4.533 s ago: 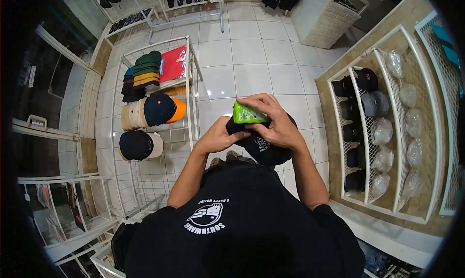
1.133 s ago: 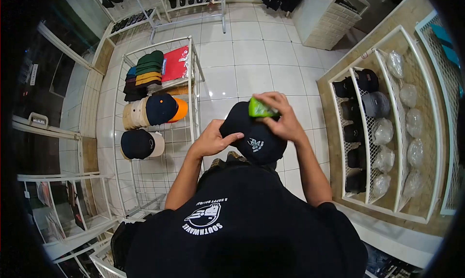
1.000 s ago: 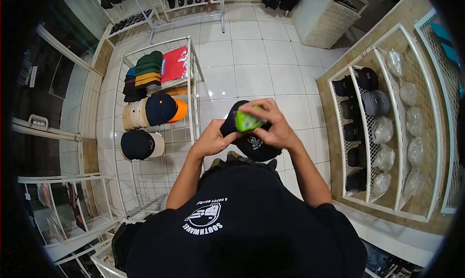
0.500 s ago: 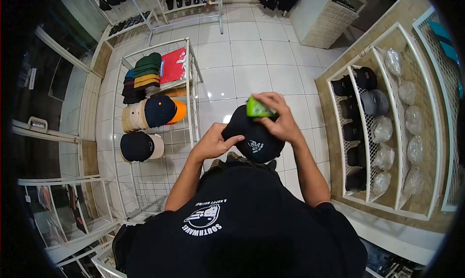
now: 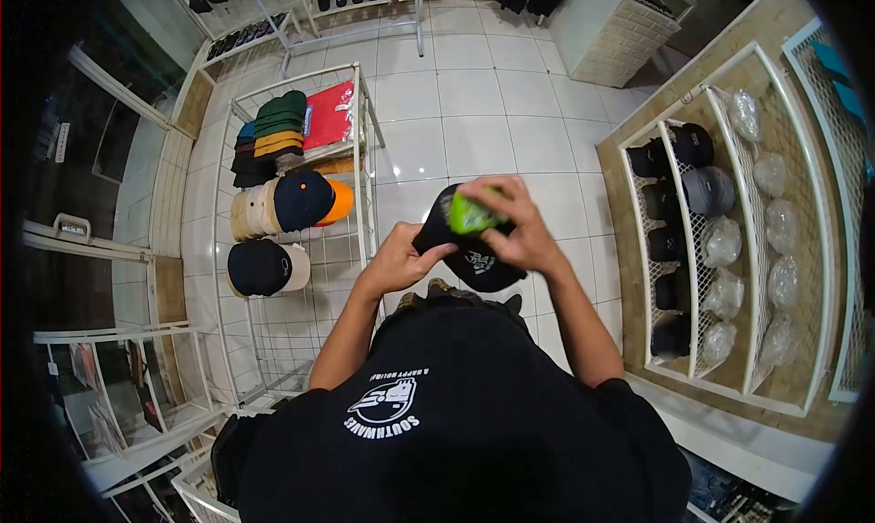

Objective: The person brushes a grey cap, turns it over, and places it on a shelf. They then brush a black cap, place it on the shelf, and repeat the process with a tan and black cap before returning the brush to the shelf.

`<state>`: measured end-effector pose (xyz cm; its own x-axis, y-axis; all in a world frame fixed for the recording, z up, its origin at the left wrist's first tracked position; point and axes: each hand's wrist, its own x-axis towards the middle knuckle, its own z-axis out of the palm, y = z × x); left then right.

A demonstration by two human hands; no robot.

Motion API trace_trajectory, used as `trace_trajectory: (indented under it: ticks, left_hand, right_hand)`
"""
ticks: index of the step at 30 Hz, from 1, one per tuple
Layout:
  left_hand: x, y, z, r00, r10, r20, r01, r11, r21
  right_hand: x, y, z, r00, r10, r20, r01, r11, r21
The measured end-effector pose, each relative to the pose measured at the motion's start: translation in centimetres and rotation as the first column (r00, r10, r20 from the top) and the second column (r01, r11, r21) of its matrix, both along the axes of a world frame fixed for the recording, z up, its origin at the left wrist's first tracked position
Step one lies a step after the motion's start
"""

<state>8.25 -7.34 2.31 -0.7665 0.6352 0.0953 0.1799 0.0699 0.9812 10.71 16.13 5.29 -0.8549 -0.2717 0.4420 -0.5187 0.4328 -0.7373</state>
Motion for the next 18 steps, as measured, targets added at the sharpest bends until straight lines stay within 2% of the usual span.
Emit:
trace_trajectory:
  ticks: [1, 2, 4, 7, 8, 9, 10, 11, 12, 13, 14, 16, 17, 18]
  left_hand:
    - [0.0, -0.4, 0.4, 1.0, 0.008, -0.03, -0.009, 0.999, -0.05]
    - [0.0, -0.6, 0.6, 0.998, 0.016, -0.06, -0.022, 0.995, -0.099]
    - [-0.2, -0.6, -0.2, 1.0, 0.01, -0.019, -0.011, 0.997, -0.079]
    - [0.1, -0.1, -1.3, 1.0, -0.002, -0.003, 0.002, 0.993, -0.117]
    - [0.3, 0.4, -0.5, 1.0, 0.004, 0.024, -0.004, 1.0, -0.028]
    - [0.4, 0.7, 0.2, 0.999, 0.009, 0.049, -0.012, 0.998, 0.062]
    - [0.3, 0.4, 0.5, 0.999, 0.004, 0.046, -0.007, 0.998, 0.062]
    - [0.1, -0.1, 0.7, 1.0, -0.02, 0.013, 0.021, 0.999, -0.037]
    - [0.2, -0.4, 0.8, 0.999, -0.044, -0.017, 0.041, 0.99, -0.135]
    - [0.4, -0.3, 0.4, 0.998, -0.042, 0.056, 0.047, 0.995, -0.089]
    - [0.3, -0.1, 0.1, 0.998, -0.041, 0.049, 0.045, 0.995, -0.087]
    - [0.4, 0.3, -0.5, 0.996, -0.037, 0.076, 0.041, 0.998, -0.048]
    - [0.1, 0.8, -1.0, 1.0, -0.023, 0.003, 0.023, 0.999, 0.046]
    - [0.1, 0.8, -0.8, 1.0, -0.027, 0.002, 0.027, 0.999, 0.045]
  right_hand:
    - [-0.5, 0.8, -0.2, 0.995, -0.085, 0.059, 0.086, 0.996, -0.019]
    - [-1.2, 2.0, -0.9, 0.985, -0.155, 0.07, 0.153, 0.987, 0.041]
    - [-1.3, 2.2, -0.5, 0.982, -0.167, 0.087, 0.163, 0.985, 0.052]
    - [0.3, -0.7, 1.2, 1.0, 0.015, 0.026, -0.017, 0.997, 0.071]
    - [0.5, -1.4, 2.1, 0.995, 0.099, 0.033, -0.102, 0.988, 0.112]
    - [0.4, -1.1, 1.4, 0.998, 0.053, 0.028, -0.054, 0.997, 0.062]
    - [-0.1, -0.5, 0.4, 1.0, 0.007, 0.023, -0.007, 1.0, 0.012]
    - [-0.5, 0.4, -0.3, 0.993, -0.1, 0.067, 0.103, 0.994, -0.044]
    - [-1.4, 1.5, -0.3, 0.984, -0.164, 0.066, 0.162, 0.986, 0.03]
    - [-1.3, 2.0, -0.6, 0.982, -0.171, 0.075, 0.167, 0.985, 0.049]
    - [-1.3, 2.3, -0.9, 0.981, -0.179, 0.078, 0.173, 0.982, 0.069]
    - [0.2, -0.2, 1.0, 0.998, -0.057, 0.031, 0.055, 0.997, 0.059]
    - [0.4, -1.1, 1.1, 0.997, 0.064, 0.043, -0.067, 0.994, 0.081]
    - [0.7, -1.6, 1.7, 0.992, 0.126, 0.02, -0.128, 0.979, 0.16]
